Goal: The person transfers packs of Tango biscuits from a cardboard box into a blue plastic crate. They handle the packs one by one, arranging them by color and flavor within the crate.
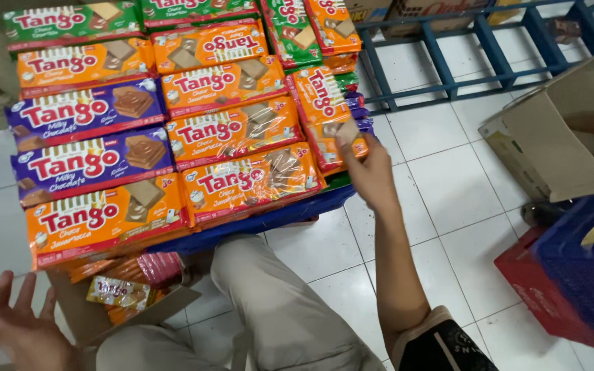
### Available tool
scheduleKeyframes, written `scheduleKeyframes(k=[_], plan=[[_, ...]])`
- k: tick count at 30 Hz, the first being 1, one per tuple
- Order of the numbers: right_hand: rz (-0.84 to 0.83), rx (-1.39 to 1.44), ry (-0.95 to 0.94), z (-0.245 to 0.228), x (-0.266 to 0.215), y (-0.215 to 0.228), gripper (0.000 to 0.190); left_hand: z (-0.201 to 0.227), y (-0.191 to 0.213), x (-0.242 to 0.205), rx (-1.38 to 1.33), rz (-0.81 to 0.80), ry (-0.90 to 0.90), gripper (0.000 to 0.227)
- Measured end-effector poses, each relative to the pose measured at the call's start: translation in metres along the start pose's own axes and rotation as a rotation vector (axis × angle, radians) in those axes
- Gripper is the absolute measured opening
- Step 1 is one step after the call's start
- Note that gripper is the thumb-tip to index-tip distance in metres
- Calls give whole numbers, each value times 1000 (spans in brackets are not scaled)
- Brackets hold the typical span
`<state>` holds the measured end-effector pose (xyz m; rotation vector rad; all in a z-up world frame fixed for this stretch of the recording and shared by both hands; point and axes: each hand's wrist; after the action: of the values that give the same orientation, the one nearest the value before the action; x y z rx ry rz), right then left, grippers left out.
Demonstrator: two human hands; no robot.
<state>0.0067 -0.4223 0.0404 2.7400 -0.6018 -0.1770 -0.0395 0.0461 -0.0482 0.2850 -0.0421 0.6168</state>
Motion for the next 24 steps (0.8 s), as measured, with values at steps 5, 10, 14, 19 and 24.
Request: scheduleKeyframes(k=[5, 10, 14, 19, 24], plan=[[136, 12, 138, 18, 4, 15, 49, -30, 24, 13, -117, -53, 148, 93], [178, 173, 408, 15, -29, 35, 48, -51, 17, 16, -208, -41, 224, 45], [346, 54, 702, -9, -72, 18, 54, -98, 20, 26, -335, -152, 327, 38], [-75, 231, 745, -17, -90, -92, 85, -119, 23, 18, -649, -26, 428, 53], [-636, 559, 324, 0, -172, -231, 99, -155, 66, 35, -1031, 37, 675, 55]])
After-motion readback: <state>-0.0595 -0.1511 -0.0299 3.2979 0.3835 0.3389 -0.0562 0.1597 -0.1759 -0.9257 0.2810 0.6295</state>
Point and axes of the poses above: each hand's wrist, its own x-axis towards the middle knuckle, its own y-axis out of the back of the hand, z = x × y, and after that the axes turned 9 degrees about y, right-handed
